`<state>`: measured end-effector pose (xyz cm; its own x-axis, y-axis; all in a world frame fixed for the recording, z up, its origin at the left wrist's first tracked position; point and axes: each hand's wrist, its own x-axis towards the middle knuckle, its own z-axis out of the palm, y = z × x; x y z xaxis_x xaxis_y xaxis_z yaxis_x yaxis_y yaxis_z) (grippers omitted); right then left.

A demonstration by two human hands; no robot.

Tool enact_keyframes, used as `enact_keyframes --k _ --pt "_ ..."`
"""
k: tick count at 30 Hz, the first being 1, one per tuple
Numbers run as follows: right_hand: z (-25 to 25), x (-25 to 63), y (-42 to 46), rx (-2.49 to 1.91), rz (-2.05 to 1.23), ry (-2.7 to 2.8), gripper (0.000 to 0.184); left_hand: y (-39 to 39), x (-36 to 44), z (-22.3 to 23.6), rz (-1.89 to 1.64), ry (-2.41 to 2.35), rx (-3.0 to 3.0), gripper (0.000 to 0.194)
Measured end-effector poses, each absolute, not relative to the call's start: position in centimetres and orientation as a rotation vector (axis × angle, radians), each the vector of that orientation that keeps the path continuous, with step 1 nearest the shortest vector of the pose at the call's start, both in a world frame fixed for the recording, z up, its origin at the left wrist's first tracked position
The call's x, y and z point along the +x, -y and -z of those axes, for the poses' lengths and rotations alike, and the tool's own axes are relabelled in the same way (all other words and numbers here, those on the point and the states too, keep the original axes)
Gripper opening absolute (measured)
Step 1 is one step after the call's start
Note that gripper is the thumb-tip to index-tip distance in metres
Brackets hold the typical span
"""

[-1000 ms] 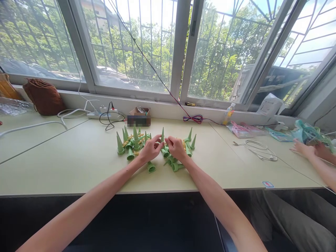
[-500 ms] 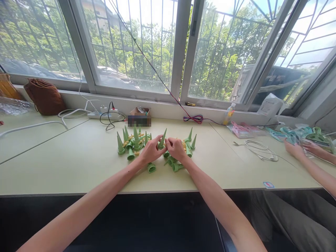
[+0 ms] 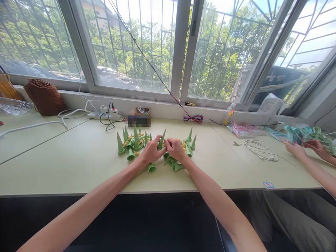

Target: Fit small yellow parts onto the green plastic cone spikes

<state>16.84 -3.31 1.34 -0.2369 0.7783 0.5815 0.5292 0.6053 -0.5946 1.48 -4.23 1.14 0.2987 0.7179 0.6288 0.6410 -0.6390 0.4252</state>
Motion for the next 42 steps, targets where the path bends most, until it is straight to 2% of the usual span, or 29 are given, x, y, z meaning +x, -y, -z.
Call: enact_keyframes --k 17,34,42 --pt "-1.40 16.81 3.31 -0.993 -0.618 1.861 0.041 4.30 1.54 -1.17 -1.256 -1.257 2.442 0.032" --pt "-1.44 16.67 3.36 -0.988 -0.613 1.858 0.046 4.35 1.78 -1.40 -1.318 -1.304 2.361 0.025" --pt "-1.26 16.86 3.26 -0.948 -0.591 1.909 0.038 4.41 1.52 -1.54 -1.302 -1.294 2.400 0.018"
